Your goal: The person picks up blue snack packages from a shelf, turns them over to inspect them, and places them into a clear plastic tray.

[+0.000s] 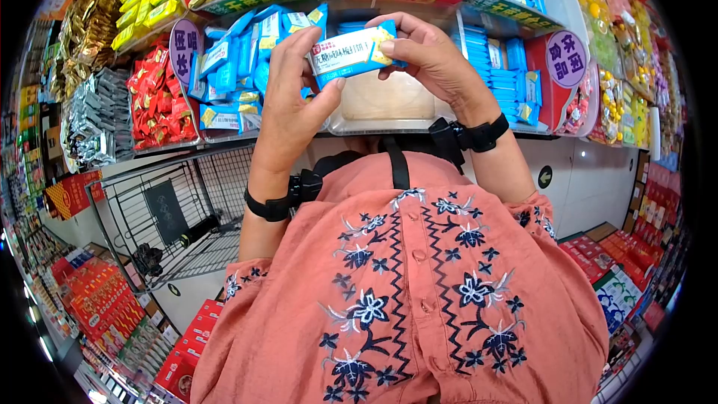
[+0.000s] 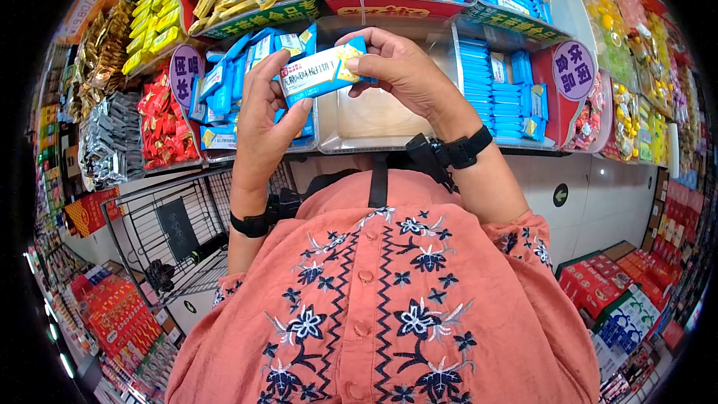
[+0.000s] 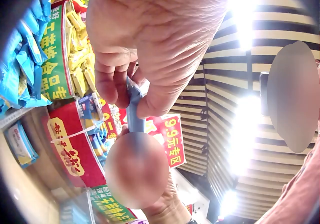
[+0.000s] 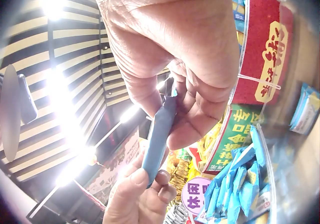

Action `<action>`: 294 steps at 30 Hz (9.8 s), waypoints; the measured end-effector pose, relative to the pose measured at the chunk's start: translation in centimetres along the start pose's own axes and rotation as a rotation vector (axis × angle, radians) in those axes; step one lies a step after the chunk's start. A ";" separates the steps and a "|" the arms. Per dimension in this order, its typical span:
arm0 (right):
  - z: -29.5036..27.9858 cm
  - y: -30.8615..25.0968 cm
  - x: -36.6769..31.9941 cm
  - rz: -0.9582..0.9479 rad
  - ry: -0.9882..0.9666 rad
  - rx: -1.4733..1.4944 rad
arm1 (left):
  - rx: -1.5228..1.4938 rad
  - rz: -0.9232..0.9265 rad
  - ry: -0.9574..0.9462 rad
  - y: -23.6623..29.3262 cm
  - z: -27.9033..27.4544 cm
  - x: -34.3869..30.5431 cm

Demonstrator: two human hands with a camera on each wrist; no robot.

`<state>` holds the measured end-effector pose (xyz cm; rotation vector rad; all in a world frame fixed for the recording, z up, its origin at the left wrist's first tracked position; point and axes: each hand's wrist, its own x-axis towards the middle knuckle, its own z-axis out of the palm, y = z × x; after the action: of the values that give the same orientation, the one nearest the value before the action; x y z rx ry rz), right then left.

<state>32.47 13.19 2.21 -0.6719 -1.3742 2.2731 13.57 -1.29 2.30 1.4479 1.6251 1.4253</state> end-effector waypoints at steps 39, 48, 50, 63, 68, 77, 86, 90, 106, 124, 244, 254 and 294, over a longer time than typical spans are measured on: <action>-3.2 1.2 2.9 0.125 0.031 -0.291 | 0.183 -0.118 -0.126 -2.3 0.2 2.1; -3.8 1.5 2.7 0.146 0.000 -0.413 | 0.292 -0.006 -0.133 -3.5 0.6 1.9; -4.4 2.2 2.9 0.172 -0.031 -0.465 | 0.378 0.031 -0.124 -4.7 1.1 1.5; -11.4 9.8 7.2 0.096 0.216 -0.854 | 0.438 -0.094 -0.050 -6.3 0.5 0.9; -12.1 13.5 10.1 -0.058 0.244 -1.098 | 0.410 -0.117 -0.040 -6.9 0.6 0.8; -11.8 16.4 10.8 0.003 0.353 -1.151 | 0.427 -0.198 -0.015 -7.2 -0.4 0.3; -10.6 16.1 11.3 0.089 0.427 -1.379 | 0.386 -0.220 0.007 -6.8 -0.2 0.4; -10.3 16.7 11.5 0.099 0.457 -1.406 | 0.384 -0.219 -0.001 -7.0 -0.1 0.5; -10.6 15.2 9.9 -0.116 0.381 -1.525 | 0.419 -0.250 -0.033 -7.2 0.0 -0.1; 0.3 8.9 7.8 0.195 0.014 -0.501 | 0.691 -0.229 0.232 -11.9 -4.4 0.7; -15.5 5.3 -8.1 -0.107 0.310 -1.067 | 0.750 0.273 -0.473 -19.7 24.7 11.1; -7.5 -16.3 -14.0 -0.187 0.338 -0.531 | 0.672 0.052 -0.589 -19.5 24.4 11.6; -2.4 3.4 1.7 0.327 -0.060 -0.400 | 0.313 -0.362 0.230 -9.6 -5.2 0.3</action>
<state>32.17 14.32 -2.15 -1.0286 -1.8951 2.2874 5.42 -1.58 -4.96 1.0935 2.2042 1.2013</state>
